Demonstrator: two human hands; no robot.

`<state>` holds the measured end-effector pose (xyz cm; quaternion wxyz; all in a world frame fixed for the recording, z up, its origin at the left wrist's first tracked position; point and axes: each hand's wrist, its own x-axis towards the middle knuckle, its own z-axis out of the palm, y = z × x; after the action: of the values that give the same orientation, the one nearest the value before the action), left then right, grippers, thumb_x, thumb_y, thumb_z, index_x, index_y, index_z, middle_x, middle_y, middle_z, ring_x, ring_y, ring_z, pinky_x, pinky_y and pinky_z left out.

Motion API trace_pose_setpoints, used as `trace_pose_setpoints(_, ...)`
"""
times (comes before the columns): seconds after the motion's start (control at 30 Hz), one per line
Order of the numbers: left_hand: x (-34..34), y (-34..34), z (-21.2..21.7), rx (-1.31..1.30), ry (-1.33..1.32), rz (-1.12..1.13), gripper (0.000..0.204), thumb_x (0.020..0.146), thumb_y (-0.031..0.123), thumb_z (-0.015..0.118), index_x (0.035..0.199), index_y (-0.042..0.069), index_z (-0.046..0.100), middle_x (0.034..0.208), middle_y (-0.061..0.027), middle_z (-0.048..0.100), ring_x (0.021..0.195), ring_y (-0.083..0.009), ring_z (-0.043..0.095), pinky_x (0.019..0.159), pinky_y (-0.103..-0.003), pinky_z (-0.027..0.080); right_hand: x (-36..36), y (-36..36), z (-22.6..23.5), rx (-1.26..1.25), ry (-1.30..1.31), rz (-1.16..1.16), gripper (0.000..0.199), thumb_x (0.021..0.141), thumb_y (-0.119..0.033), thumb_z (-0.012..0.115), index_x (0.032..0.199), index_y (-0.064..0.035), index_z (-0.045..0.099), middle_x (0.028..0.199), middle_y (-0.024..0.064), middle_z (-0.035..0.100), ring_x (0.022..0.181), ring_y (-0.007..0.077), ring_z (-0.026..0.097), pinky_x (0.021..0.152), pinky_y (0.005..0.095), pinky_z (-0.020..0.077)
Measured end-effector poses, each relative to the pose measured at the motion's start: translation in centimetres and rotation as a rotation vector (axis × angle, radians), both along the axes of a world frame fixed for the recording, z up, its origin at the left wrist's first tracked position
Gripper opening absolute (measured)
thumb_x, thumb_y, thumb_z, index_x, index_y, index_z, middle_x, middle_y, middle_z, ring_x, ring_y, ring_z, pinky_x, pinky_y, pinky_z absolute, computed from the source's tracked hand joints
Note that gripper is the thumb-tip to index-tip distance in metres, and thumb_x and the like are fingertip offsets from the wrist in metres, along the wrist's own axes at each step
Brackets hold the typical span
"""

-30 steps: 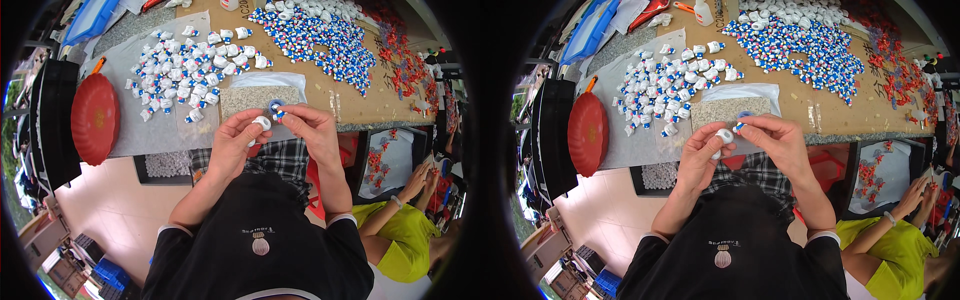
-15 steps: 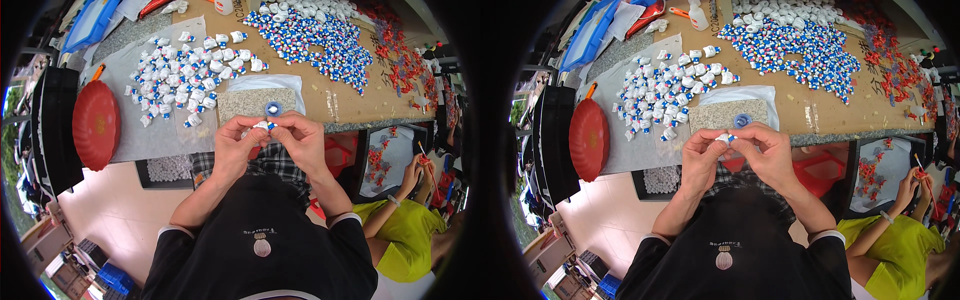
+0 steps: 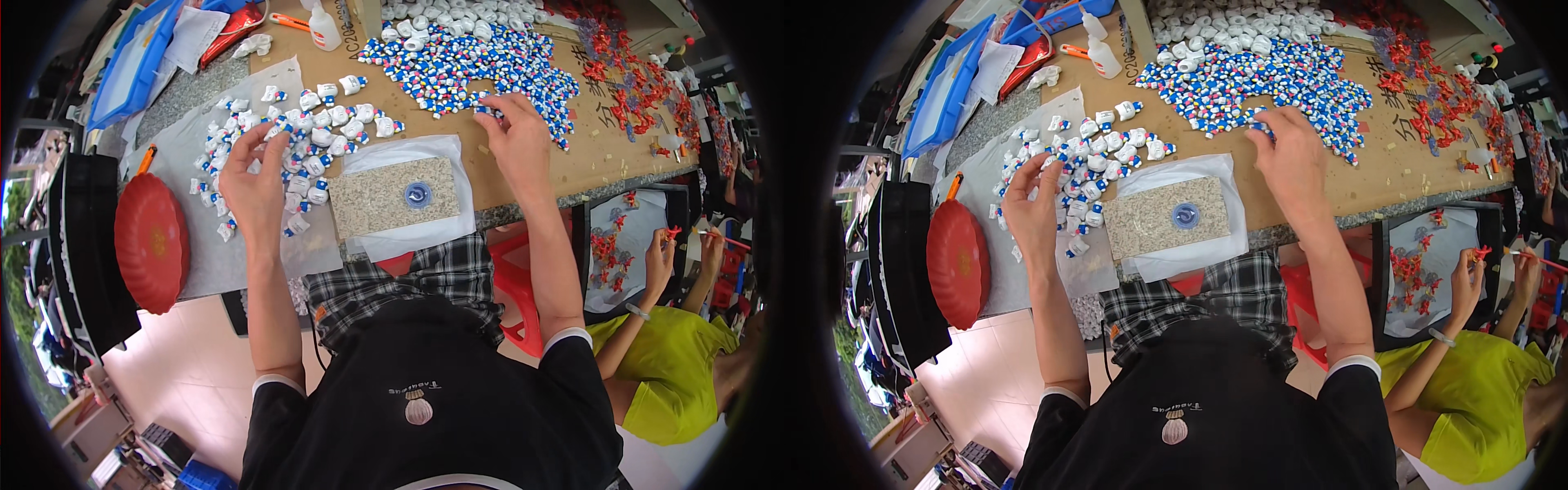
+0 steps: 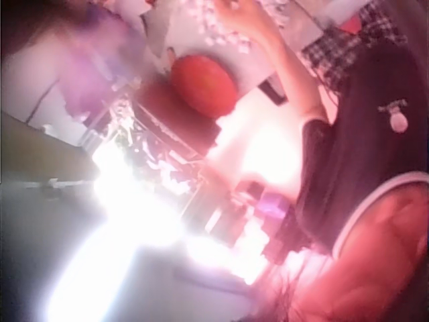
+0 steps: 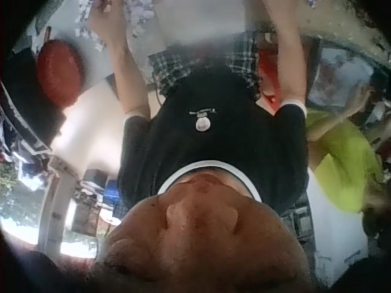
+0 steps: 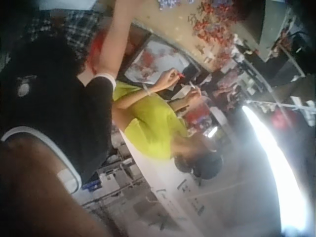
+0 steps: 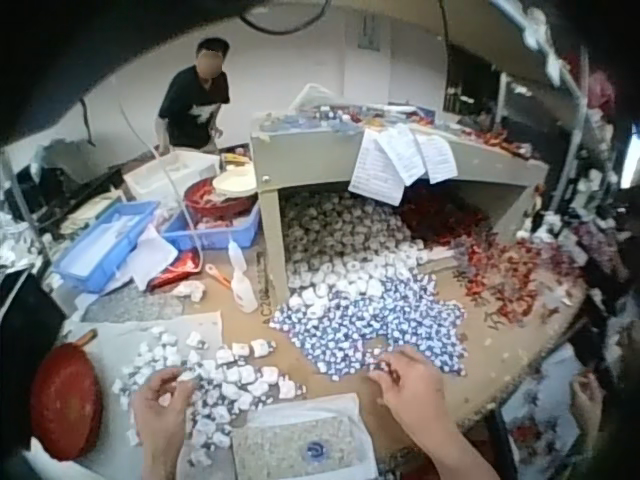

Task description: The person assembles small blue and white plastic components by hand, joining them to form figures.

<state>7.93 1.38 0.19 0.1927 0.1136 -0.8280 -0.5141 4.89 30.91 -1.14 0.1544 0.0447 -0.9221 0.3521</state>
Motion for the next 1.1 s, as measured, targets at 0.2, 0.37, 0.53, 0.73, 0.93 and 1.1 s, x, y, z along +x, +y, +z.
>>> trace_pose_setpoints(0.2,0.2,-0.9,0.4,0.219,-0.032,0.034,0.033,0.079,0.018,0.068,0.105,-0.001,0.062,0.091,-0.0057,0.062,0.076,-0.0097,0.054,0.068,-0.024,0.043,-1.2,0.8,-0.9,0.379,0.146,0.098,0.012,0.076,-0.011,0.065,0.084,-0.003,0.062,0.082,0.0108,0.06,0.08,0.03,0.056,0.071,0.0381,0.0457)
trace_pose_setpoints(0.37,4.9,-1.2,0.1,0.895,-0.022,-0.204,0.036,0.087,0.01,0.057,0.12,-0.002,0.049,0.112,-0.0077,0.052,0.097,-0.0147,0.053,0.082,-0.026,0.043,1.0,-0.1,0.1,0.195,0.126,0.116,0.013,0.082,-0.006,0.058,0.094,0.0,0.061,0.083,0.0138,0.06,0.075,0.0282,0.057,0.066,0.0356,0.0451)
trace_pose_setpoints(0.53,8.9,0.6,-0.6,1.288,-0.093,-0.433,0.027,0.093,0.011,0.05,0.116,-0.003,0.051,0.107,-0.0121,0.058,0.092,-0.0214,0.061,0.079,-0.029,0.052,3.8,0.0,-0.1,-0.106,-0.019,0.161,0.014,0.083,-0.004,0.057,0.096,0.0003,0.059,0.083,0.0146,0.059,0.069,0.0293,0.058,0.062,0.035,0.0445)
trace_pose_setpoints(0.73,10.1,3.6,-0.3,1.357,-0.314,-0.276,0.033,0.094,0.017,0.048,0.12,-0.003,0.05,0.113,-0.018,0.057,0.093,-0.0254,0.063,0.08,-0.029,0.054,4.9,0.5,-0.3,-0.017,-0.125,0.09,0.017,0.082,-0.005,0.06,0.098,0.0004,0.062,0.082,0.013,0.061,0.068,0.025,0.059,0.061,0.0317,0.0458)
trace_pose_setpoints(0.93,11.0,3.6,-1.7,1.278,-0.316,-0.452,0.031,0.091,0.01,0.053,0.119,-0.002,0.052,0.108,-0.0144,0.06,0.093,-0.023,0.063,0.084,-0.032,0.052,6.5,-2.6,2.5,-0.234,-0.174,0.27,0.014,0.082,-0.004,0.06,0.094,0.0001,0.064,0.085,0.0103,0.062,0.071,0.0174,0.06,0.062,0.0284,0.0461)
trace_pose_setpoints(1.1,11.0,4.2,-1.9,1.34,-0.312,-0.456,0.027,0.09,0.009,0.055,0.114,-0.003,0.056,0.109,-0.0151,0.06,0.091,-0.0203,0.063,0.082,-0.031,0.052,6.5,-4.4,1.4,-0.085,-0.076,0.503,0.011,0.08,-0.003,0.06,0.089,0.0007,0.064,0.082,0.0114,0.061,0.072,0.0269,0.059,0.065,0.0331,0.0461)
